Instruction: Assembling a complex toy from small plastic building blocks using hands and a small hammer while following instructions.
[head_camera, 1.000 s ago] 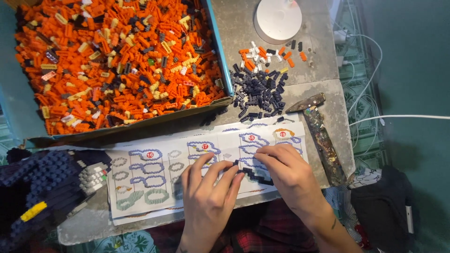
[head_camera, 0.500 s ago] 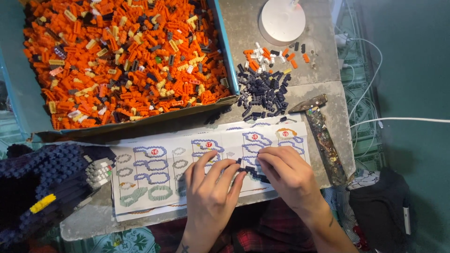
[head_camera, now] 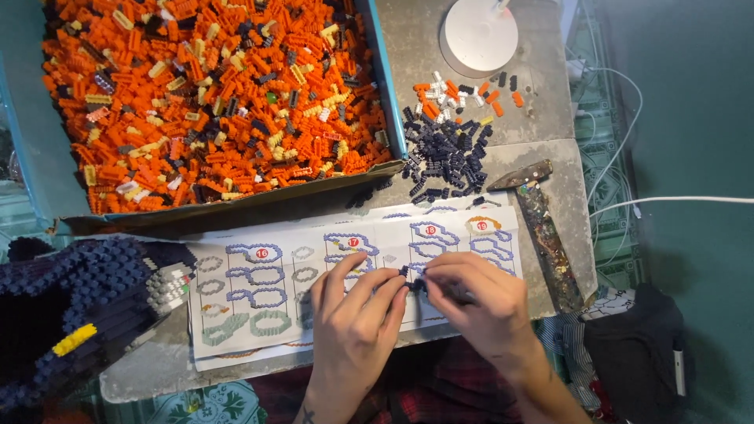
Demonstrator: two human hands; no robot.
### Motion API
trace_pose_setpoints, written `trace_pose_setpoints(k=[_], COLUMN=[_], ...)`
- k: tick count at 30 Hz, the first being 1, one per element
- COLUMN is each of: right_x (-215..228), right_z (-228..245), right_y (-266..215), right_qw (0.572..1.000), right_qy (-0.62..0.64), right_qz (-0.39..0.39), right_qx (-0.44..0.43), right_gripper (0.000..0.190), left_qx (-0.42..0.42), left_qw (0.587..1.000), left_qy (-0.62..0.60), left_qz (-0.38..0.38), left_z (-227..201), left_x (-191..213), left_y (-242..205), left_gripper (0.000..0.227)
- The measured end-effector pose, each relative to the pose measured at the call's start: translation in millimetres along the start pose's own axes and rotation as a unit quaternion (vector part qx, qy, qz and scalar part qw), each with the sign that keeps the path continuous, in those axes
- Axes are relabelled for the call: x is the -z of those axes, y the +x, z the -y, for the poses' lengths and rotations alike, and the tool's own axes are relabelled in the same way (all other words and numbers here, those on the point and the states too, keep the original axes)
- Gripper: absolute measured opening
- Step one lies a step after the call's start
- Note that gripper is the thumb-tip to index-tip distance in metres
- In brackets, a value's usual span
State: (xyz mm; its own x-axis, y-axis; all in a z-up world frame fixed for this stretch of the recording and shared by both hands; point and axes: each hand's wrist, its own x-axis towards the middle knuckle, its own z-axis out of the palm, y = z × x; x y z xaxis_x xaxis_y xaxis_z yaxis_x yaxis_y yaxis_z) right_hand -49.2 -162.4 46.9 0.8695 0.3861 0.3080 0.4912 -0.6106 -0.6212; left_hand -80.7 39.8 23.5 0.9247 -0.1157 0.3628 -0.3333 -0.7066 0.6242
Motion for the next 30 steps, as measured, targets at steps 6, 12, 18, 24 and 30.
trace_pose_setpoints(k=[6, 12, 18, 24, 30], right_x=[-12.4, -15.5, -17.6, -16.0, -16.4], right_z=[0.9, -0.1, -1.1, -0.7, -1.9], right_y=[-1.8, -1.7, -0.8, 1.4, 0.0], right_qw=[1.000, 1.000, 1.000, 0.999, 0.999], right_qy=[0.005, 0.017, 0.006, 0.006, 0.002], right_qz=[-0.002, -0.001, 0.000, 0.024, 0.035], right_qx=[0.006, -0.012, -0.004, -0.029, -0.039], right_gripper=[0.009, 0.007, 0.008, 0.012, 0.012], left_qx=[0.001, 0.000, 0.005, 0.006, 0.009], left_qw=[1.000, 1.000, 1.000, 1.000, 1.000], left_qy=[-0.006, -0.006, -0.009, -0.013, -0.014], left_qz=[-0.002, -0.006, -0.007, -0.009, -0.012], left_z=[0.6, 0.4, 1.4, 1.3, 2.3], left_x=[0.3, -0.3, -1.1, -1.4, -3.0], left_y=[-0.5, -0.1, -1.4, -1.1, -3.2], left_gripper=[0.014, 0.012, 0.010, 0.010, 0.011])
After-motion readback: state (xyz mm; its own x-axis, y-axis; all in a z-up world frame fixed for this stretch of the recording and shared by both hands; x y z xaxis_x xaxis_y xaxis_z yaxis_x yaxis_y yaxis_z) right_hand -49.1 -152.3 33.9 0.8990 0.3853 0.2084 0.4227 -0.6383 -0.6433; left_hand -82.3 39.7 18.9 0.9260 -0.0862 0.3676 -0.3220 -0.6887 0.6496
